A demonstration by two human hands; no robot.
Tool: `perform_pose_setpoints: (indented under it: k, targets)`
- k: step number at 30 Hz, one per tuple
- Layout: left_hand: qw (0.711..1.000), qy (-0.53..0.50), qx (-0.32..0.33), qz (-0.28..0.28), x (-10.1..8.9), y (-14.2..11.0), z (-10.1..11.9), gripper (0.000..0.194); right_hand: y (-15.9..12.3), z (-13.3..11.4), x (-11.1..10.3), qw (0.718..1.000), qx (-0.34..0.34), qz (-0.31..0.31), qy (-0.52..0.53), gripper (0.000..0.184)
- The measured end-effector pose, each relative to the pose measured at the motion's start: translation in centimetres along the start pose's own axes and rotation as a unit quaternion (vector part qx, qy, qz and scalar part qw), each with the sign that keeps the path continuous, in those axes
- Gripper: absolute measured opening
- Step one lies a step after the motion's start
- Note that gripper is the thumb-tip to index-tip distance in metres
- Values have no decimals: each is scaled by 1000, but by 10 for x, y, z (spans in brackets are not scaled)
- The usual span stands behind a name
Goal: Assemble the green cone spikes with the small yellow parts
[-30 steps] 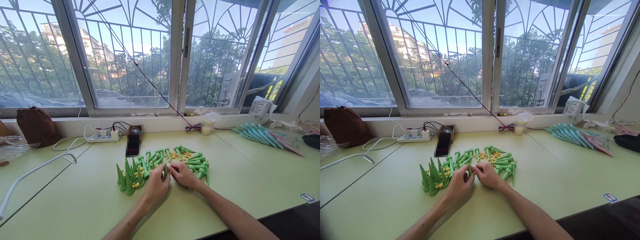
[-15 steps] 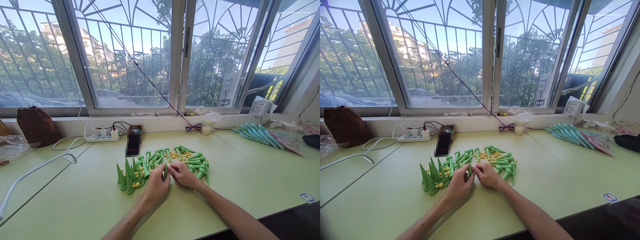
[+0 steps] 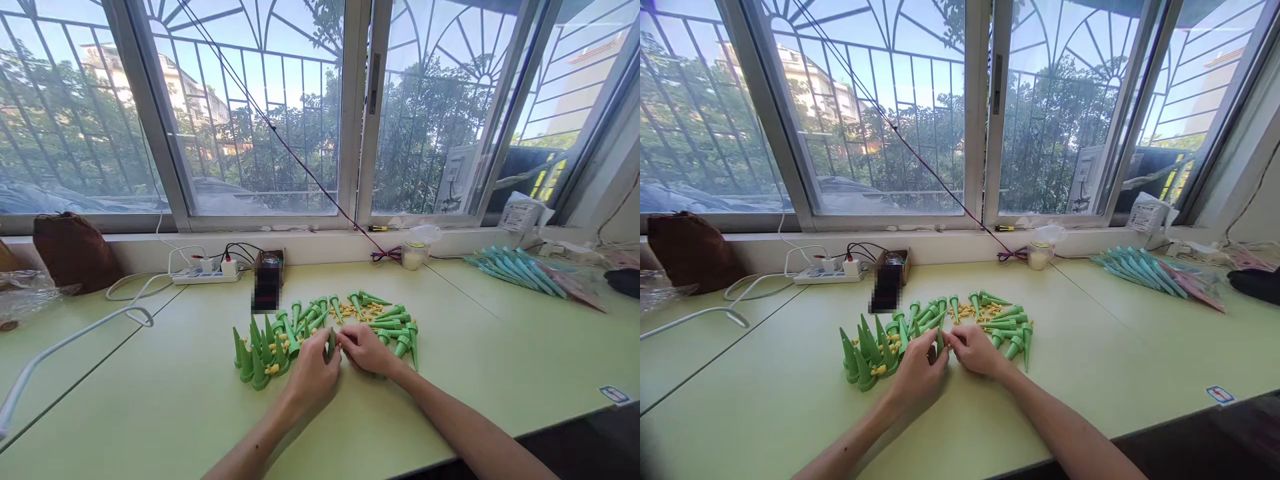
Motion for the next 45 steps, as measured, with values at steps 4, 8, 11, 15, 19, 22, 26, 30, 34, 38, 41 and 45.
perform_pose_setpoints:
  k: [4,8,11,15,19,22,26,30,34,38,41,45]
  targets:
    - [1000,0,-2,-2,0,0,0,20,0,0,0,1000,-2,4,-2,38]
    - [1000,-2,-2,-3,0,1,0,18,0,-1,0,1000,-5,6,-9,38]
    - [1000,-1,-2,-6,1,1,-1,17,0,0,0,1000,-4,7,-10,39]
    - [1000,1,-1,-4,1,-1,-1,19,0,1,0,1000,-3,5,-9,39]
    - [1000,-1,0,-5,2,-1,-2,19,1,1,0,1000,-7,9,-10,39]
    - [1000,-5,-1,-4,2,0,-2,19,1,1,0,1000,-10,9,-9,38]
    - [1000,-5,-2,-4,1,0,-1,20,1,1,0,1000,-7,11,-7,39]
    - [1000,-3,-3,-6,1,0,-1,19,0,0,-1,1000,-9,10,-5,39]
    - [1000,-3,-2,-5,2,-1,-3,20,-1,-1,0,1000,-6,10,-6,38]
    - [1000,-7,2,-6,2,-1,-3,20,0,-1,0,1000,0,7,-8,39]
    - [1000,-4,2,-6,2,-1,-3,20,0,0,1,1000,3,6,-6,39]
    - [1000,2,4,-2,1,0,-1,19,0,2,1,1000,-2,7,-6,38]
Point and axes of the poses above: each hand's wrist, its own y-axis towards the middle knuckle, its own x-axis out of the palm, z = x × y, the point moved 6 cm from there along y, towards the middle knuckle, and after that the axes turned 5 degrees about -y, right-handed, at the moved point
